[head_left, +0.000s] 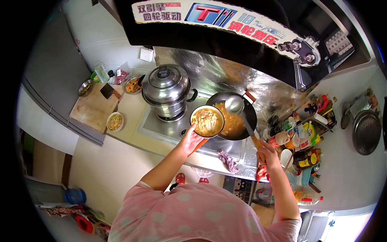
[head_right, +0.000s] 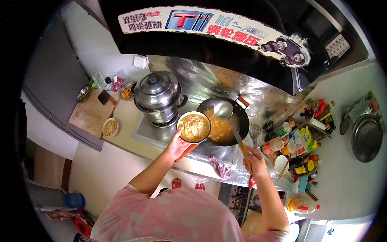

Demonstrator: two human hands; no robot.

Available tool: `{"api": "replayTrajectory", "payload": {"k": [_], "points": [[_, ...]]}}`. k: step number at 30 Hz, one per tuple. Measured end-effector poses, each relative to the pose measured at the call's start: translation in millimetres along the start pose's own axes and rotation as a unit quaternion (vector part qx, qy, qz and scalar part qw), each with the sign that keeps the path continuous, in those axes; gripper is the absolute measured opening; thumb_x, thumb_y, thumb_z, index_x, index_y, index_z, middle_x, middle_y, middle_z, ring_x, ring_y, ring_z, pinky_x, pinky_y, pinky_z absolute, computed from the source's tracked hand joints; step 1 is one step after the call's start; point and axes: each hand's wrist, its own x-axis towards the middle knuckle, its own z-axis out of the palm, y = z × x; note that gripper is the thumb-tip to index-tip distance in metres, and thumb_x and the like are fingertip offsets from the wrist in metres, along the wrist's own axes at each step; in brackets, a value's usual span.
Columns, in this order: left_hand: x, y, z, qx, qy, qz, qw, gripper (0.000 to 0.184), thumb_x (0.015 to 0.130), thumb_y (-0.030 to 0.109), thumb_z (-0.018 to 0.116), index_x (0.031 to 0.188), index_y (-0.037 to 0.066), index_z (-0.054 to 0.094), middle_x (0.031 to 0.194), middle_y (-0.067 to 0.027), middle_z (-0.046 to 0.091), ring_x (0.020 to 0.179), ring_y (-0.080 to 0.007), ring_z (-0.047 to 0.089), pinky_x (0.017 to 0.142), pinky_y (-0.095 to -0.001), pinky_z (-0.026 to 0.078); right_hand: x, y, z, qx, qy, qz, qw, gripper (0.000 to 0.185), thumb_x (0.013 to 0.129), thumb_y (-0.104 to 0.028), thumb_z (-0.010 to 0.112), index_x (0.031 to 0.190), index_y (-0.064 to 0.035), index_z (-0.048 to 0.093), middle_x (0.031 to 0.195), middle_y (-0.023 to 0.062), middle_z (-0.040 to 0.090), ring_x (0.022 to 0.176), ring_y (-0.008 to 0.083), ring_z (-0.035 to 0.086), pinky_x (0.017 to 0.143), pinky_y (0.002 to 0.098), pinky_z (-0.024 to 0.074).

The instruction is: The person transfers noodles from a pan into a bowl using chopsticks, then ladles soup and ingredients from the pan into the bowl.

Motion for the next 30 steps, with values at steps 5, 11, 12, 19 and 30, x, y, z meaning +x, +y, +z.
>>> {"api": "replayTrajectory", "payload": {"k": [5,11,12,19,30], "points": [[-30,6,13,-0.009,0.031,0.042,0.999,0.057,0.08,0.044,0.062,0.119,0.006,0.046,0.115,-0.0055,0.054,0.11,-0.0179,0.05,0.099,-0.0322,0.035,77,79,-38,-0.239,0.026,-0.088,0.967,0.044,0.08,-0.005,0.051,0.124,-0.0097,0.05,0.066,0.0089,0.053,0.056,0.016,0.051,0.05,0.0274,0.0409],[-78,10,16,-0.009,0.089,0.116,0.989,0.05,0.083,0.043,0.057,0.118,0.008,0.047,0.115,-0.0045,0.055,0.108,-0.0179,0.052,0.098,-0.0333,0.037,92,87,-20,-0.515,0.086,-0.218,0.825,0.057,0.079,-0.006,0.051,0.129,-0.0315,0.042,0.094,0.0156,0.049,0.08,0.0373,0.057,0.071,0.0448,0.0474],[-86,10,15,-0.009,0.099,0.129,0.987,0.049,0.084,0.043,0.056,0.117,0.008,0.048,0.115,-0.0045,0.056,0.108,-0.018,0.053,0.098,-0.0332,0.038,99,89,-21,-0.523,0.093,-0.22,0.818,0.057,0.079,-0.006,0.052,0.129,-0.0313,0.042,0.094,0.0154,0.048,0.08,0.0368,0.057,0.07,0.0448,0.0474],[-128,13,-23,-0.02,0.148,0.169,0.974,0.049,0.084,0.043,0.057,0.117,0.008,0.048,0.112,-0.0056,0.057,0.101,-0.0167,0.056,0.09,-0.0297,0.044,138,131,-15,-0.538,0.106,-0.265,0.793,0.066,0.077,-0.004,0.058,0.133,-0.032,0.038,0.09,0.0161,0.048,0.077,0.0351,0.057,0.066,0.044,0.0478],[-181,61,-68,-0.049,0.147,0.189,0.97,0.045,0.086,0.042,0.054,0.117,0.009,0.048,0.111,-0.0042,0.057,0.097,-0.0152,0.057,0.088,-0.0304,0.044,115,111,42,-0.611,0.174,-0.273,0.722,0.058,0.075,-0.011,0.061,0.129,-0.0208,0.042,0.112,0.0157,0.044,0.105,0.0351,0.046,0.085,0.0452,0.0418]]}}
